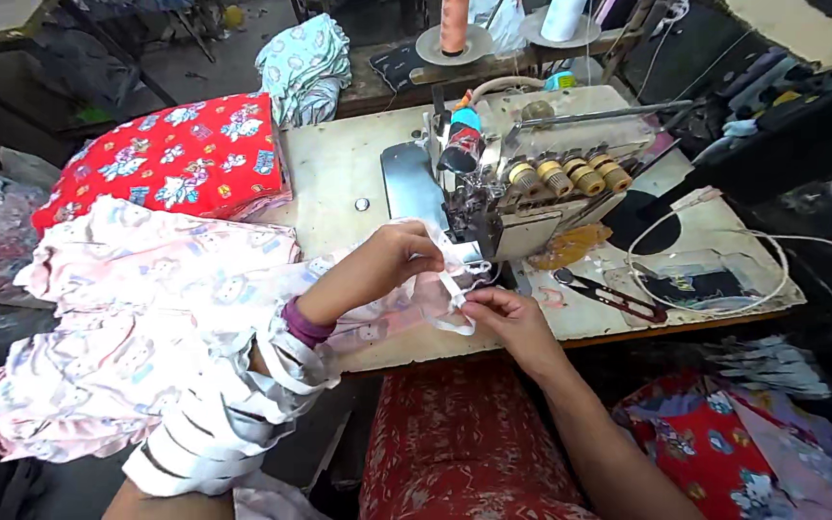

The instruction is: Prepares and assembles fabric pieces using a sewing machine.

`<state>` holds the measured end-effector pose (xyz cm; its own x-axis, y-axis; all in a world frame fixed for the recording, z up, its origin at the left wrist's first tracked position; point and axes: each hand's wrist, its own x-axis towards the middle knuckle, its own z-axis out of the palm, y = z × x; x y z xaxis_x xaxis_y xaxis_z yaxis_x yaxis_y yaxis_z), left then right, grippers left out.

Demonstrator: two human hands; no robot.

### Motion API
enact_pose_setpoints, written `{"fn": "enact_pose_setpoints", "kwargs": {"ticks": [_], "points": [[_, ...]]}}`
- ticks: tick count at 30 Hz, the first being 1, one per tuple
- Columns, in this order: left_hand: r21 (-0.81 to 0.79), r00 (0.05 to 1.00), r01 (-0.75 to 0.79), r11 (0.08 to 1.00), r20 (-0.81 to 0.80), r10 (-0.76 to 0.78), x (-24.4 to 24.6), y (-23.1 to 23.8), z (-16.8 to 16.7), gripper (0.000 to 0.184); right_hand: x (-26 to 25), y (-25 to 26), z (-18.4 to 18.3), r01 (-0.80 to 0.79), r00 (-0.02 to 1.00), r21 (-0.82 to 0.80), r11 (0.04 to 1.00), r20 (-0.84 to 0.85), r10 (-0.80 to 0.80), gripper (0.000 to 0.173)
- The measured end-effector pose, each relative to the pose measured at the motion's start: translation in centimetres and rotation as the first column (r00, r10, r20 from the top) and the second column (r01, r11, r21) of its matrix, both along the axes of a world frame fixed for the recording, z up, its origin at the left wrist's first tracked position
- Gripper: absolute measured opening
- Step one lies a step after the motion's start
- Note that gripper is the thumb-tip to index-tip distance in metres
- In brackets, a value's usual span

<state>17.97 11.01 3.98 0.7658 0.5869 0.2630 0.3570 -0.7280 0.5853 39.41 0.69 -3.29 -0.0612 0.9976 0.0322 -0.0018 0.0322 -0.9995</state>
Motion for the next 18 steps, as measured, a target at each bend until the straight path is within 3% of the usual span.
{"fn": "enact_pose_setpoints", "kwargs": {"ticks": [3,6,9,13,16,18], "points": [[0.085,0.992,-0.094,0.992,0.087,0.087,0.3,0.5,-0.2,0.01,-1.4,0.8,0.1,0.127,0.986,0.097,0.987,-0.12,-0.116,0.01],[0.095,0.988,-0.148,0.984,0.052,0.144,0.7,1.3,-0.8,0.01,-3.5,1.6,-0.8,0.271,0.962,0.193,0.943,-0.099,-0.256,0.02],[-0.043,0.991,-0.131,0.99,0.01,0.132,0.7,1.2,0.0,0.01,-4.3,1.6,-1.6,0.327,0.945,0.238,0.915,-0.066,-0.32,0.023],[-0.234,0.993,-0.075,0.969,0.07,0.094,0.1,0.5,0.5,0.01,-3.5,0.5,-0.8,0.276,0.961,0.278,0.92,-0.047,-0.274,0.018],[-0.085,0.986,-0.142,0.986,0.073,0.148,0.5,0.2,0.1,0.007,-4.3,0.7,-0.8,0.316,0.948,0.273,0.908,-0.063,-0.311,0.029],[0.094,0.979,-0.196,0.976,0.07,0.19,1.1,0.3,-0.7,0.007,-4.6,1.5,-1.7,0.398,0.917,0.234,0.887,-0.066,-0.393,0.054]]}}
